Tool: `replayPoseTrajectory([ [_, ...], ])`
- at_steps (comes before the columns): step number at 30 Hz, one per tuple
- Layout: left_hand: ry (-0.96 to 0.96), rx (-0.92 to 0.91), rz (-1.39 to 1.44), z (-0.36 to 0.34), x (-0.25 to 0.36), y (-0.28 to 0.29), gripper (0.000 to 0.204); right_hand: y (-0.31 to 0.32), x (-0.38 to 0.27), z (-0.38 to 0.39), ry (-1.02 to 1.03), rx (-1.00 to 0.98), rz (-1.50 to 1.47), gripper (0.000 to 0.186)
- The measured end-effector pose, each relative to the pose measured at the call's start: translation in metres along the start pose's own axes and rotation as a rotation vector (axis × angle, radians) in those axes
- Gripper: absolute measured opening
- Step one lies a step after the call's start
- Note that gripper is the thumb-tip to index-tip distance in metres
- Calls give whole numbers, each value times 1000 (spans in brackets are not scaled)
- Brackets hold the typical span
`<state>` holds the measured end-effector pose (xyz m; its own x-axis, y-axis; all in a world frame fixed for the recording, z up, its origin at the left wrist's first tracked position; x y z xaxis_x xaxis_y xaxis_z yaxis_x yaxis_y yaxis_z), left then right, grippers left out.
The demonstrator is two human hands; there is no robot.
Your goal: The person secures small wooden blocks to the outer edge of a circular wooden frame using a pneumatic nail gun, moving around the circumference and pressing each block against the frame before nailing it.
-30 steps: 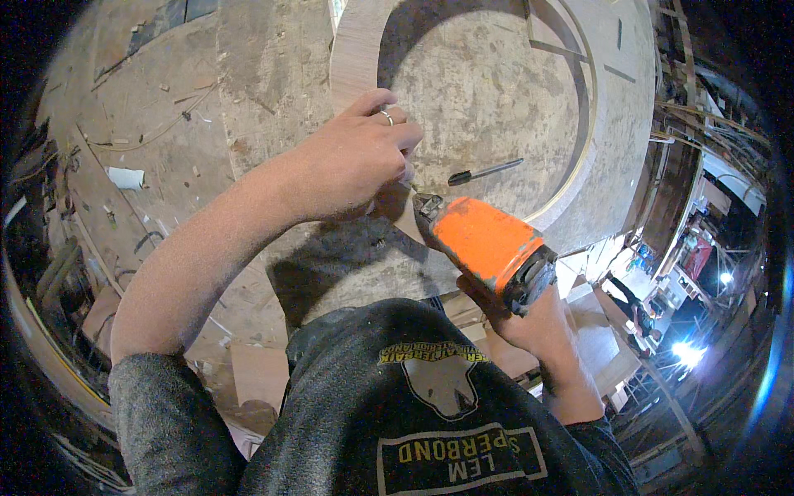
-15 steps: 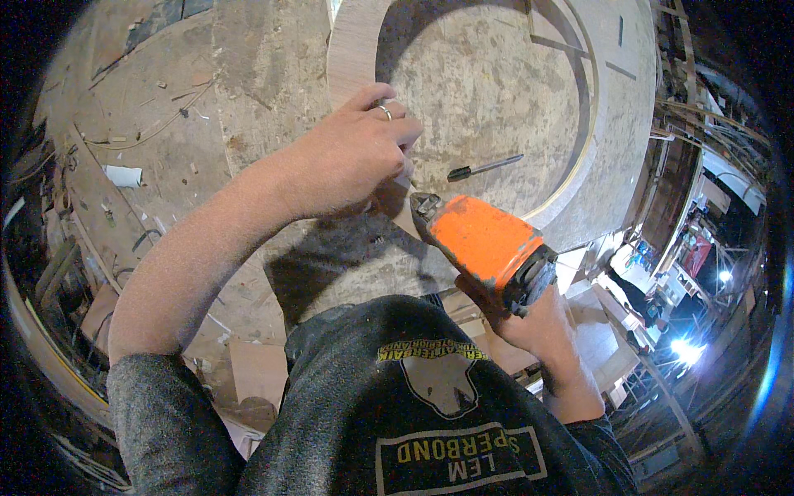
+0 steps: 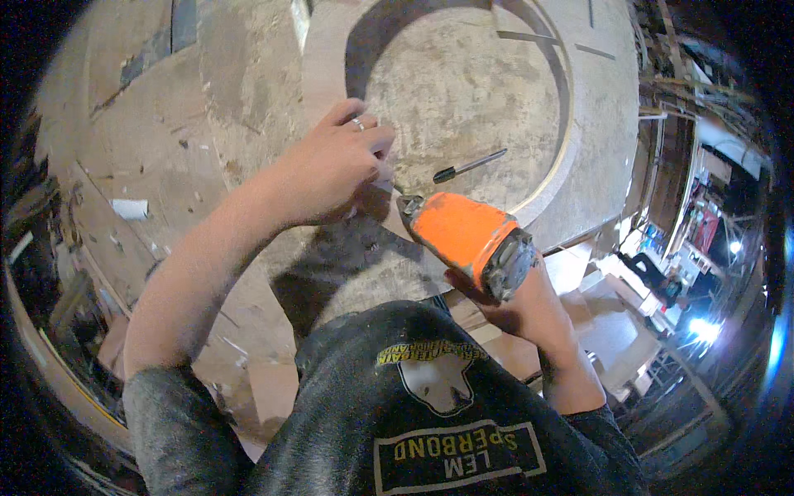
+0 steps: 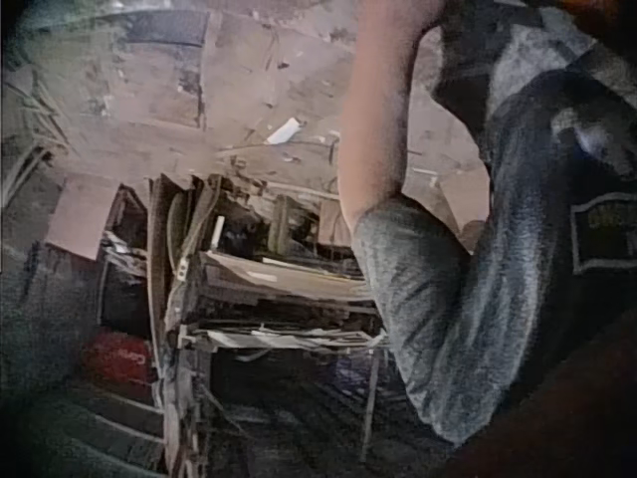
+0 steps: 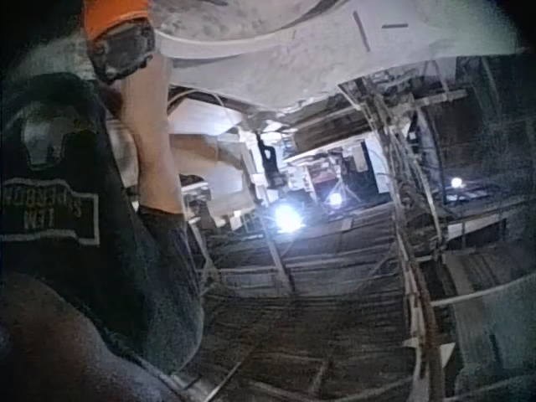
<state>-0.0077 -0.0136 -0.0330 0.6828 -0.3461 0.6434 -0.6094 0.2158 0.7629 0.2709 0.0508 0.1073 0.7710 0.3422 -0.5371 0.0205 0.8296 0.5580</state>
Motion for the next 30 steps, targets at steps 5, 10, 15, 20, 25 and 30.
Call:
replayPoseTrajectory([
  [5, -22, 12, 49, -8, 1, 1, 35, 22, 54, 51, -223, 379, -193, 51],
  [10, 88, -64, -56, -9, 11, 13, 56, 70, 157, 76, -601, 698, -521, 38],
  [15, 169, -111, -55, -13, 26, 22, 53, 117, 347, 30, -393, 811, -397, 35],
  [20, 162, -117, -9, -35, 30, 6, 50, 140, 498, -27, -616, 1081, -58, 81],
  [25, 273, -171, -40, -6, 36, 28, 53, 134, 371, -66, -760, 926, 214, 90],
  [30, 198, -175, -34, -16, 23, 17, 58, 37, 327, -60, -445, 916, -245, 96],
])
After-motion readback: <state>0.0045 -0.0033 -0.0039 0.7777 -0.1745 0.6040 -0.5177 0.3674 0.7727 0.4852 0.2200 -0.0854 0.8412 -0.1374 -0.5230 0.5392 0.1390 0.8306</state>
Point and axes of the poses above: each hand's wrist, its own z-axis away from the middle knuckle, its own y-axis out of the back of the hand, x = y × z, the point moved 1 cm from there along -z, towards the middle knuckle, and after that the axes turned 2 degrees about -z, right-handed, at the moved point
